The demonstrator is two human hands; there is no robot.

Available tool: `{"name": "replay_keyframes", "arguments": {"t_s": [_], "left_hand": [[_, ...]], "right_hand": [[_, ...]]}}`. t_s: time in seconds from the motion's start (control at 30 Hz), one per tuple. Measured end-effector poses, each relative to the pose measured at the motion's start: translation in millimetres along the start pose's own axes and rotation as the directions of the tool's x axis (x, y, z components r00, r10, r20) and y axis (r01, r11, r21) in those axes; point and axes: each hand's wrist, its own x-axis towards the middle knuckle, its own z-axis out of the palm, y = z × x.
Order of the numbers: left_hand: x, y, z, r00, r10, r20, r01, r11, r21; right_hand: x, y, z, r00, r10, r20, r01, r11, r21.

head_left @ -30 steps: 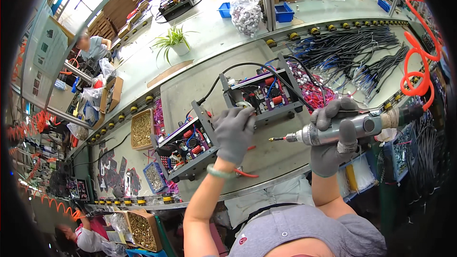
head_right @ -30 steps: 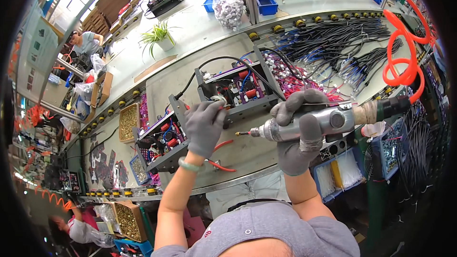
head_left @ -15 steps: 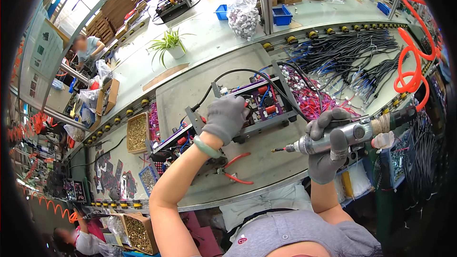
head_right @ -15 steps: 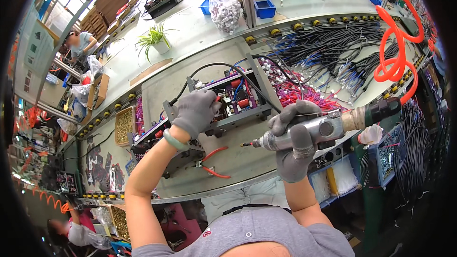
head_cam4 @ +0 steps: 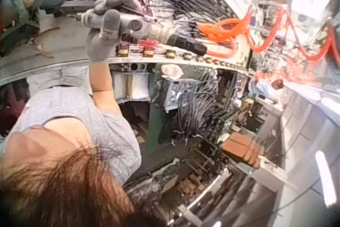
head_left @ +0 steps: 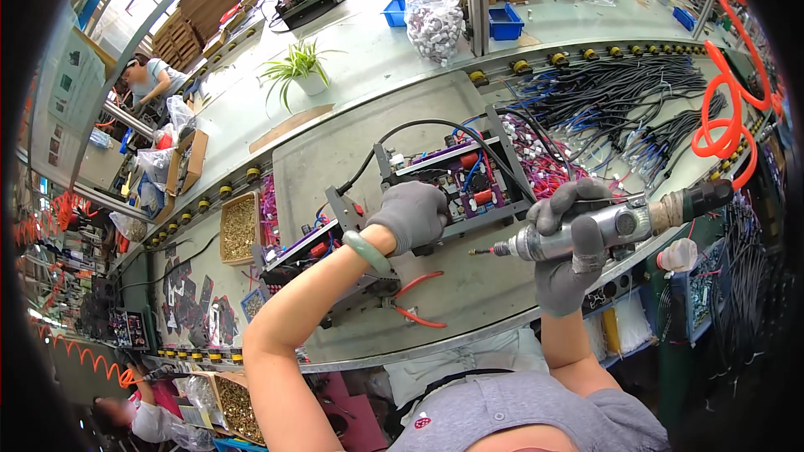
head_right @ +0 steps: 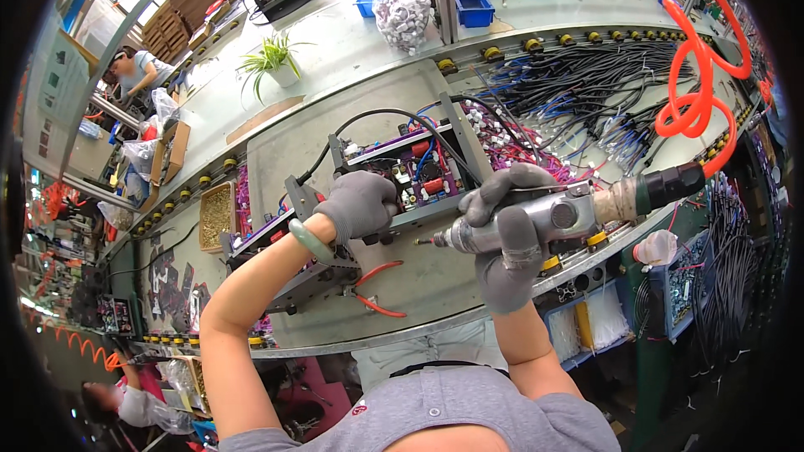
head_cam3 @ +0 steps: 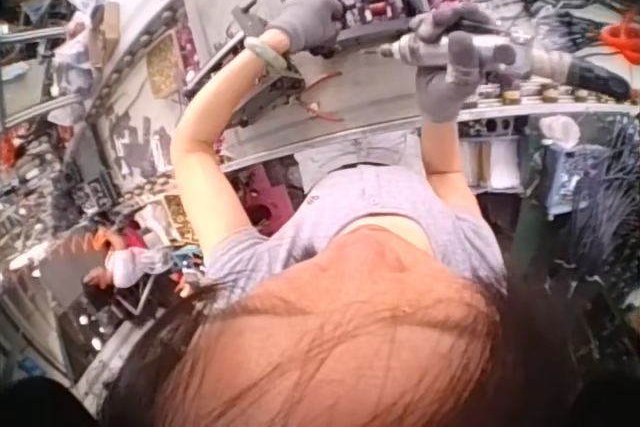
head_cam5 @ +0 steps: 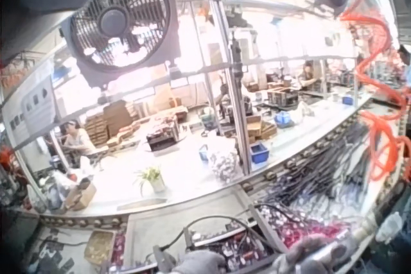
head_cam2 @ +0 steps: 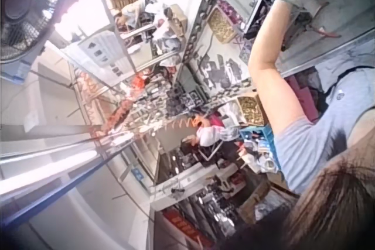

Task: The person assembles electronic devices at a factory workstation. They connect wires to circuit boards, use a pneumatic screwdriver to secure components, and handle various small parts and tools. The person works on multiple units, moving them between assembly stages.

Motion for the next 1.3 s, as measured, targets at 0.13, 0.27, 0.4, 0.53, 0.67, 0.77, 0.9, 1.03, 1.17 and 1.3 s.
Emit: {"name": "replay_keyframes", "arguments": {"t_s": [0.13, 0.27, 0.4, 0.53, 0.67, 0.77, 0.9, 1.03, 1.17, 1.3], "left_hand": [[4, 3, -2, 1.0, -0.012, 0.021, 0.012, 1.0, 0.001], [9, 2, -4, 0.997, -0.03, 0.068, 0.028, 0.999, 0.029], [8, 2, -5, 0.998, -0.023, 0.06, 0.022, 0.999, 0.023], [7, 2, -6, 0.997, -0.029, 0.068, 0.028, 0.999, 0.025], [8, 1, -3, 0.996, 0.038, 0.078, -0.044, 0.996, 0.08], [4, 4, -8, 0.998, 0.034, 0.044, -0.035, 0.998, 0.044], [1, -2, -5, 0.999, 0.039, 0.021, -0.04, 0.998, 0.038], [14, -13, 12, 0.993, 0.09, -0.074, -0.086, 0.995, 0.054], [13, -12, 15, 0.99, 0.078, -0.113, -0.081, 0.997, -0.018], [12, -16, 19, 0.983, 0.11, -0.147, -0.116, 0.993, -0.031]], "right_hand": [[17, 27, -4, 0.998, -0.051, 0.023, 0.05, 0.998, 0.038], [32, 52, 3, 0.993, 0.077, 0.09, -0.081, 0.996, 0.038], [33, 71, -1, 0.972, 0.2, 0.125, -0.2, 0.98, -0.015], [43, 68, 8, 0.85, 0.517, 0.101, -0.513, 0.856, -0.064], [36, 86, 10, 0.921, 0.053, 0.387, 0.093, 0.932, -0.35], [40, 99, 15, 0.93, 0.089, 0.357, 0.003, 0.968, -0.249], [46, 97, 19, 0.88, 0.182, 0.439, -0.062, 0.96, -0.272], [49, 101, 23, 0.897, 0.21, 0.388, -0.092, 0.949, -0.302], [48, 101, 29, 0.896, 0.182, 0.406, -0.023, 0.93, -0.367], [43, 102, 24, 0.881, 0.191, 0.434, -0.04, 0.942, -0.333]]}}
